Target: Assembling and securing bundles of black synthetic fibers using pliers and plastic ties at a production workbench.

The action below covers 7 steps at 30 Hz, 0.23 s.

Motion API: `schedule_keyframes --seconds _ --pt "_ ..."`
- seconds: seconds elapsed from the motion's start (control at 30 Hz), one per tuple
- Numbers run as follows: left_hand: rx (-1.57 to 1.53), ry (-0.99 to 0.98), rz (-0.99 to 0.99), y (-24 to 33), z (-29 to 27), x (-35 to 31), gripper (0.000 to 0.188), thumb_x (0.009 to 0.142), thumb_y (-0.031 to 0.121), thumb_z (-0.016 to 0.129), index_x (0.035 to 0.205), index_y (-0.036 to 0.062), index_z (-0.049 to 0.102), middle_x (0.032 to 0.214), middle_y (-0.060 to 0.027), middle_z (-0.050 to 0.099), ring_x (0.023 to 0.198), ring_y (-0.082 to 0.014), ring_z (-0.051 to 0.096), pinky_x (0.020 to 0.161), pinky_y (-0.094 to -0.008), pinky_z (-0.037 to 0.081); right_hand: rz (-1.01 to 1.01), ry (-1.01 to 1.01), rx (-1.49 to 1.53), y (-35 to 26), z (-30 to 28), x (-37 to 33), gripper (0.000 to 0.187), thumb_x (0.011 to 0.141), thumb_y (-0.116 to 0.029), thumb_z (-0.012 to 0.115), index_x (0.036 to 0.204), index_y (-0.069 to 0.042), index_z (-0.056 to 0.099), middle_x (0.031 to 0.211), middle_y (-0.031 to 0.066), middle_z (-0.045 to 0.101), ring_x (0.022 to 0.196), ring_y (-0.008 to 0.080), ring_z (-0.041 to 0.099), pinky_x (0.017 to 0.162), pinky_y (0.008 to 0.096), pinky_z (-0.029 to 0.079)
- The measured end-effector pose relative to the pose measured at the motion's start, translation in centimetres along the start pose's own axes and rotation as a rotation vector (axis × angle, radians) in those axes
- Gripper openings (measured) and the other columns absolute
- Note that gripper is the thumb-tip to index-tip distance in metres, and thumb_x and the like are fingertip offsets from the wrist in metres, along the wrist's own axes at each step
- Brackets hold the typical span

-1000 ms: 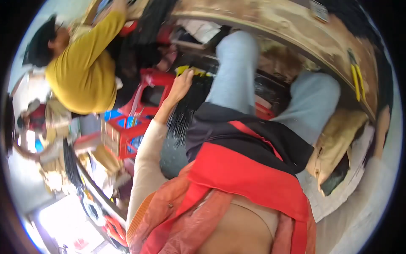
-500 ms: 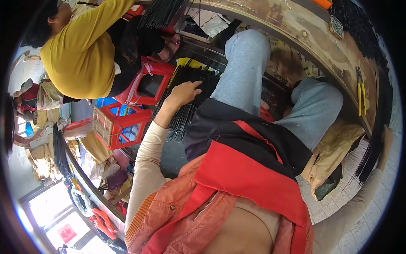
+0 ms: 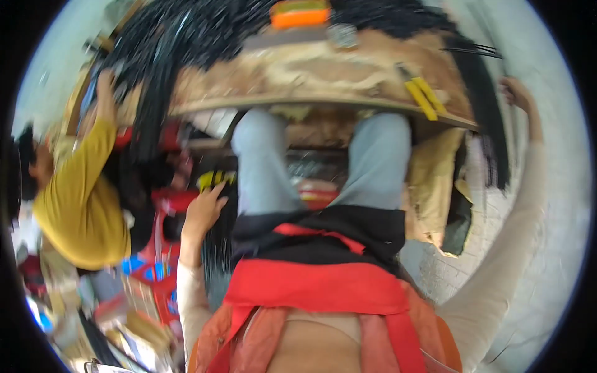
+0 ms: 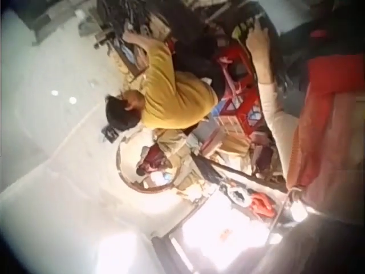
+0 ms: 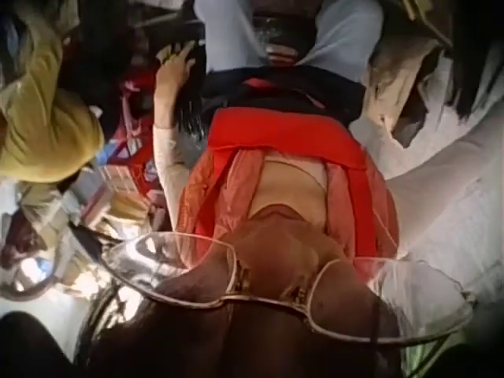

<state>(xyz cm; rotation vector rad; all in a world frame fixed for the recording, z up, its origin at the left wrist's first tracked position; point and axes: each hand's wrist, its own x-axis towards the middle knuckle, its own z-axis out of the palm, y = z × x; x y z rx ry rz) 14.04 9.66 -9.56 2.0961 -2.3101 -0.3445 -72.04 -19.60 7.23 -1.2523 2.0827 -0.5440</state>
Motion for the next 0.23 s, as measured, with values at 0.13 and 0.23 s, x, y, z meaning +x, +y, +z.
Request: schedule_keyframes --seconds 0.13,0.23 --pt "-0.075 0.022 0.144 4.6 -5.0 2.1 0.043 0.086 0.022 0.064 0.126 0.0117 0.055 0.094 -0.0194 0.063 0.089 -0.0377 0.062 0.075 -0.0468 0.051 -0.232 0.112 0.143 -6.8 1.2 -7.2 0.027 0.089 -0.036 0.063 0.072 -0.019 0.052 0.058 -0.0098 0.035 0.046 0.0036 0.03 0.042 0.0215 0.023" --pt "-0.038 -0.079 0.248 6.0 -6.5 5.3 0.056 0.081 0.024 0.07 0.133 0.0139 0.052 0.106 -0.0206 0.063 0.097 -0.0386 0.062 0.081 -0.0474 0.051 -0.256 0.065 0.475 -12.0 3.9 -7.9 0.027 0.086 -0.034 0.07 0.077 -0.016 0.052 0.06 -0.0073 0.038 0.048 0.0044 0.033 0.043 0.0216 0.025"
